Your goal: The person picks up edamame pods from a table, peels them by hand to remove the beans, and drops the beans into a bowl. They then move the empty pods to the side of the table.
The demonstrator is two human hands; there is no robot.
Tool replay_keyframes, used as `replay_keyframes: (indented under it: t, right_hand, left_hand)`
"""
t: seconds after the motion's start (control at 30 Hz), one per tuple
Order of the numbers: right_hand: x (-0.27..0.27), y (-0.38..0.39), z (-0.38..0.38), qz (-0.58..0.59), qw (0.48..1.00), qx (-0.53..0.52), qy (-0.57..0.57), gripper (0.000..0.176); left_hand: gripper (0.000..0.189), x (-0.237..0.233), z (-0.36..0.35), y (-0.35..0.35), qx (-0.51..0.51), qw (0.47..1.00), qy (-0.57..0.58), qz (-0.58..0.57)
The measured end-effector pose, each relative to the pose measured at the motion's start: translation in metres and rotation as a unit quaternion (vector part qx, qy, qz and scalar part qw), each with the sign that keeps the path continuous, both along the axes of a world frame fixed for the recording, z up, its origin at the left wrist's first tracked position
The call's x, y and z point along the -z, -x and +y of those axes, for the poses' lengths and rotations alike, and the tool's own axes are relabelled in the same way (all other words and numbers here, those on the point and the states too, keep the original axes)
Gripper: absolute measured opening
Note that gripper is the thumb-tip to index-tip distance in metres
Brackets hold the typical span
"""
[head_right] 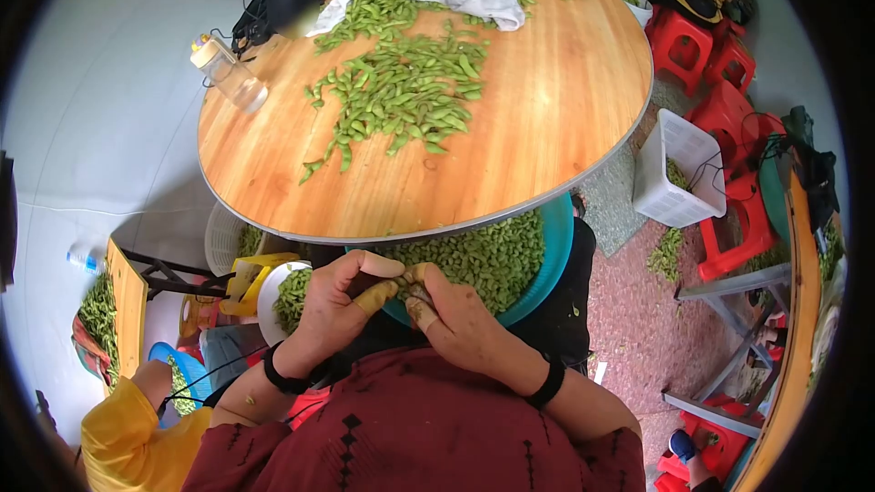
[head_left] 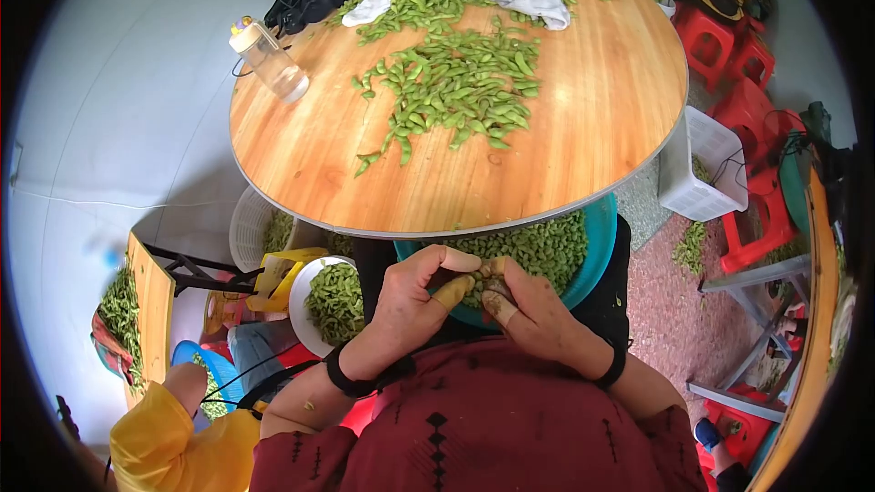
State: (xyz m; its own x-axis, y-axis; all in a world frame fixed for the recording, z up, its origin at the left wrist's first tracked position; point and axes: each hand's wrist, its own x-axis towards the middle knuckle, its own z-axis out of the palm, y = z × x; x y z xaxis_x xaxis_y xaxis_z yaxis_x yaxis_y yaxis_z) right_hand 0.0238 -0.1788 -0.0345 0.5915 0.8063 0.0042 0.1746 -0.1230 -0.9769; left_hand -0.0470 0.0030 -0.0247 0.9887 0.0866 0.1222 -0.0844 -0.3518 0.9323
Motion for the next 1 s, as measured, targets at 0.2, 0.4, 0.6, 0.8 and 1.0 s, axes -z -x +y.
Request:
replay_keyframes:
  t: [0.2, 0.4, 0.6, 0.8, 1.0]
  right_hand:
    - [0.011, 0.002, 0.002, -0.005, 0.999, 0.02, -0.025, 0.021]
    - [0.007, 0.003, 0.001, -0.003, 0.999, 0.029, -0.027, 0.024]
    - [0.015, 0.004, 0.001, -0.017, 0.997, 0.061, -0.038, 0.022]
    - [0.011, -0.009, -0.011, 0.008, 1.0, -0.026, 0.002, 0.016]
    - [0.03, -0.022, -0.016, 0.483, 0.86, -0.163, -0.04, 0.013]
  left_hand:
    - [0.017, 0.003, -0.005, 0.002, -0.034, 0.998, 0.02, 0.042]
    - [0.017, 0.009, -0.004, 0.002, -0.037, 0.999, 0.007, 0.029]
    - [0.014, 0.015, -0.01, 0.003, -0.053, 0.998, 0.042, 0.016]
    - [0.018, 0.002, 0.002, 0.006, 0.059, 0.996, -0.06, -0.006]
    - [0.019, 0.009, 0.009, 0.0, 0.15, 0.986, -0.05, -0.054]
